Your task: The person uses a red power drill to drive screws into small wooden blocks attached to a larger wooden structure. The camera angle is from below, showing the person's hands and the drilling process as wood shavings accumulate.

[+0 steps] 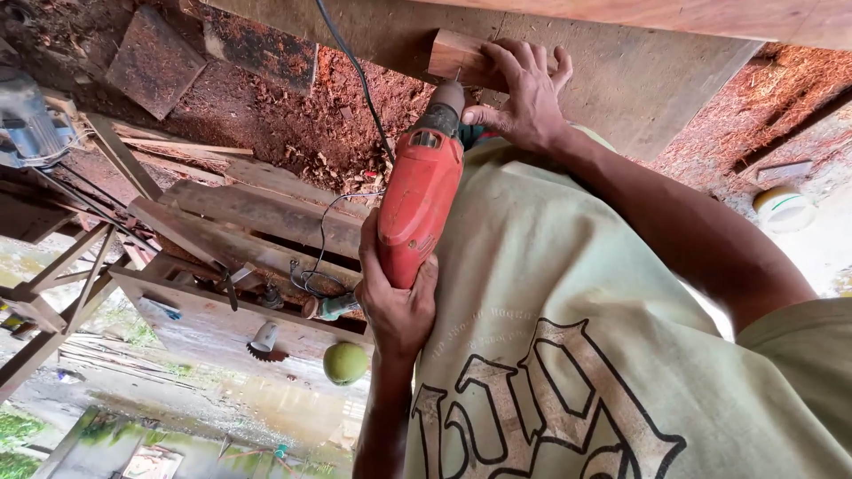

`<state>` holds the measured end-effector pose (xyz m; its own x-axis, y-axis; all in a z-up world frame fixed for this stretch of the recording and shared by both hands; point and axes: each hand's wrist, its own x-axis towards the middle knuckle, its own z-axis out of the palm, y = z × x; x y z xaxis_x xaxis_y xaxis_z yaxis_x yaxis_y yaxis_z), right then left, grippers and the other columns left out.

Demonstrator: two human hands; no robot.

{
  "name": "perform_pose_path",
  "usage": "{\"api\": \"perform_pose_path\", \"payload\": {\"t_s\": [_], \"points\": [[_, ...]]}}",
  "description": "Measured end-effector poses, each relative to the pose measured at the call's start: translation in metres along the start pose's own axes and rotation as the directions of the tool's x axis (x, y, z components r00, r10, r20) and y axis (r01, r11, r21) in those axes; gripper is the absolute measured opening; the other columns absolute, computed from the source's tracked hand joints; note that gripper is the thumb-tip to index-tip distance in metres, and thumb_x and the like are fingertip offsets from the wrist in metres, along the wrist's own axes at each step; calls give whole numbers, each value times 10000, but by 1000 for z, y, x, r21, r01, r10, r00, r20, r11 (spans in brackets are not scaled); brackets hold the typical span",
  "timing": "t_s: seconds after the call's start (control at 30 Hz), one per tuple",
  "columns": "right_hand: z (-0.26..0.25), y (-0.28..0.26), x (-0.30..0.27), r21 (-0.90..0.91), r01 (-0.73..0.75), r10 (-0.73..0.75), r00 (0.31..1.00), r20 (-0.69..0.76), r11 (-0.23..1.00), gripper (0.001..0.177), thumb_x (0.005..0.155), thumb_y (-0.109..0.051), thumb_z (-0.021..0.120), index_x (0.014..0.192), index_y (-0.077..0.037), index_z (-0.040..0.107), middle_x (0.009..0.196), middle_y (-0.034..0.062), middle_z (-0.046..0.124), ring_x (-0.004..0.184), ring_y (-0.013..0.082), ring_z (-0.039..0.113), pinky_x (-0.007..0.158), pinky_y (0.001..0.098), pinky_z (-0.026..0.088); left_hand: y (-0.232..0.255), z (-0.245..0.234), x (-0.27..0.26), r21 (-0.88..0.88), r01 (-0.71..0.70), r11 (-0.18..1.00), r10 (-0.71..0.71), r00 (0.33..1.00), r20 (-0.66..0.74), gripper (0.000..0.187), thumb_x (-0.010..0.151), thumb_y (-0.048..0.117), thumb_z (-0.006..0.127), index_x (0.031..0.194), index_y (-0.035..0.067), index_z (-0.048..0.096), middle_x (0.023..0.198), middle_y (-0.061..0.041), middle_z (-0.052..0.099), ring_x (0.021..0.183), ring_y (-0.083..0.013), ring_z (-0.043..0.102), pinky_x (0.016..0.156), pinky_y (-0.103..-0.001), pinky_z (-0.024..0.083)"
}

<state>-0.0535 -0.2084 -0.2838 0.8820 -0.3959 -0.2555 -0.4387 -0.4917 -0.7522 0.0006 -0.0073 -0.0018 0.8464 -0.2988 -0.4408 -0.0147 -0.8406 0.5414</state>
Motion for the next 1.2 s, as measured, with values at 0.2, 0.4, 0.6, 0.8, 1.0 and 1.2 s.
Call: {"api": "perform_pose_path", "payload": {"t_s": [0.2, 0.4, 0.6, 0.8, 1.0, 1.2], "points": [[0, 0, 1, 8, 1, -1, 1000, -3, 1000, 1130, 815, -1002, 410, 1504, -122, 575, 1426, 113, 570, 1266, 360, 501, 1092, 639, 101, -4, 1, 0, -9, 3, 1000, -3, 1000, -8, 774, 870, 257, 736, 1558, 79, 429, 1390, -196, 704, 1131, -388, 750, 923, -436, 587], [2, 0, 0, -11, 15, -15, 1000, -15, 1000, 1153, 805, -1017, 377, 1514, -128, 570, 1424, 116, 570, 1267, 368, 502, 1087, 652, 100, -1, -1, 1, 15, 52, 999, -52, 999, -4, 779, 851, 283, 743, 1549, 112, 442, 1364, -179, 728, 1085, -413, 763, 878, -453, 593], [2, 1, 0, -17, 28, -28, 999, -25, 999, 1171, 803, -1026, 338, 1506, -120, 575, 1409, 114, 568, 1236, 370, 508, 1083, 648, 103, -1, -1, 1, -13, 21, 1000, -20, 1000, 4, 769, 876, 283, 740, 1556, 96, 434, 1402, -186, 706, 1155, -388, 757, 938, -431, 593], [-1, -3, 2, -16, 24, -25, 999, -25, 1000, 1141, 822, -1006, 367, 1506, -118, 576, 1413, 115, 569, 1233, 369, 509, 1075, 651, 118, 0, -1, 3, -14, 24, 1000, -24, 1000, 1, 764, 880, 292, 732, 1552, 91, 431, 1436, -193, 680, 1203, -409, 740, 963, -441, 588], [-1, -3, 1, -12, 20, -20, 1000, -6, 1000, 1161, 802, -1016, 375, 1518, -120, 560, 1428, 126, 561, 1240, 384, 504, 1076, 671, 109, 2, -2, 3, -8, 48, 999, -48, 999, 6, 767, 871, 280, 739, 1553, 110, 433, 1421, -186, 694, 1189, -415, 736, 962, -449, 583], [-3, -4, 1, -8, 30, -31, 999, -12, 1000, 1165, 804, -1017, 371, 1525, -121, 558, 1421, 130, 561, 1244, 385, 500, 1076, 667, 104, 0, -1, 2, -18, 48, 999, -48, 999, 14, 769, 871, 254, 741, 1554, 92, 427, 1415, -193, 696, 1191, -401, 739, 969, -441, 583]]}}
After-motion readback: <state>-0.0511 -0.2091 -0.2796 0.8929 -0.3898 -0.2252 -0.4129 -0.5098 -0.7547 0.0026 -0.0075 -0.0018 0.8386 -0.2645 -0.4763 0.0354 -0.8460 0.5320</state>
